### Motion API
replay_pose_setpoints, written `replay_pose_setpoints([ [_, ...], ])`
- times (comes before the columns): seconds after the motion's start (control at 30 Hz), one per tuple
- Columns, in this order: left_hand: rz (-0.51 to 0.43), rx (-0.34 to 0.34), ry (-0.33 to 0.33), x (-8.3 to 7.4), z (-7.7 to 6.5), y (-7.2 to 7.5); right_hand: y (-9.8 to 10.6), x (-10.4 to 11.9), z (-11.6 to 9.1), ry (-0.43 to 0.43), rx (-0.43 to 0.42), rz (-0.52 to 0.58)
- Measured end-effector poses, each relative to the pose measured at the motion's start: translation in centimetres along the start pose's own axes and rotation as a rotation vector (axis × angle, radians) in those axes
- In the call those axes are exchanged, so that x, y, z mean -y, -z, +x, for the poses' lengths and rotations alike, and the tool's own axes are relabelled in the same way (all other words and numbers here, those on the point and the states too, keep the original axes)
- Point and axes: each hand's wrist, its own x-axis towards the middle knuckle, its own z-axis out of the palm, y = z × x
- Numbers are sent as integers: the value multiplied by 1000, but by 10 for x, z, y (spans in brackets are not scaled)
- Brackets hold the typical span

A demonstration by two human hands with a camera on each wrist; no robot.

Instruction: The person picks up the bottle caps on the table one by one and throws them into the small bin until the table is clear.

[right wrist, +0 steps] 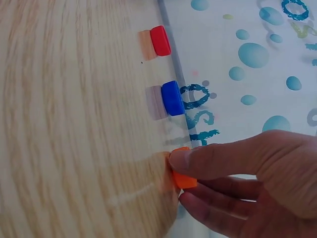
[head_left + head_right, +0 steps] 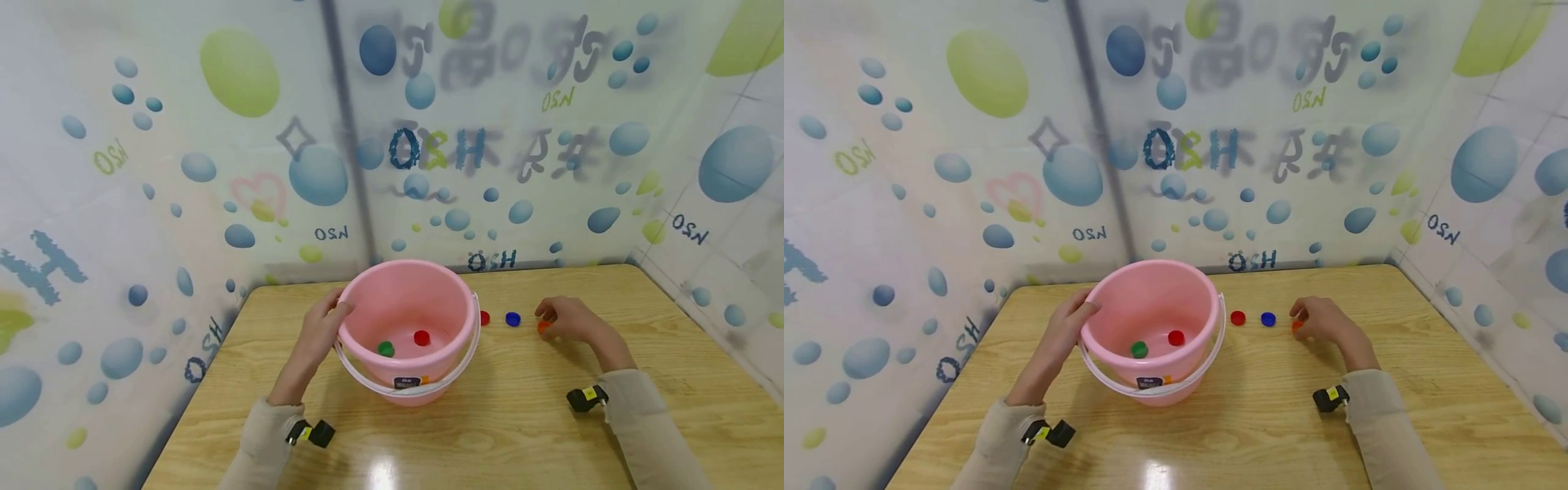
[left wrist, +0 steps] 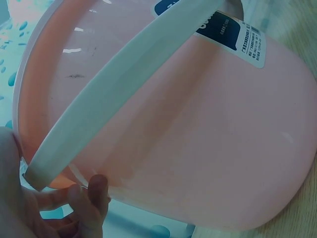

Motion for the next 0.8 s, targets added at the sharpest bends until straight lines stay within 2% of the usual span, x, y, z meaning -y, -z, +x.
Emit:
replay_pose_setpoints([
  [0.43, -10, 6, 0, -3, -1, -1, 1, 2, -3, 35, -41, -36],
  [0.8, -19, 2, 7, -2, -1, -1, 6, 3, -2, 46, -59, -13],
])
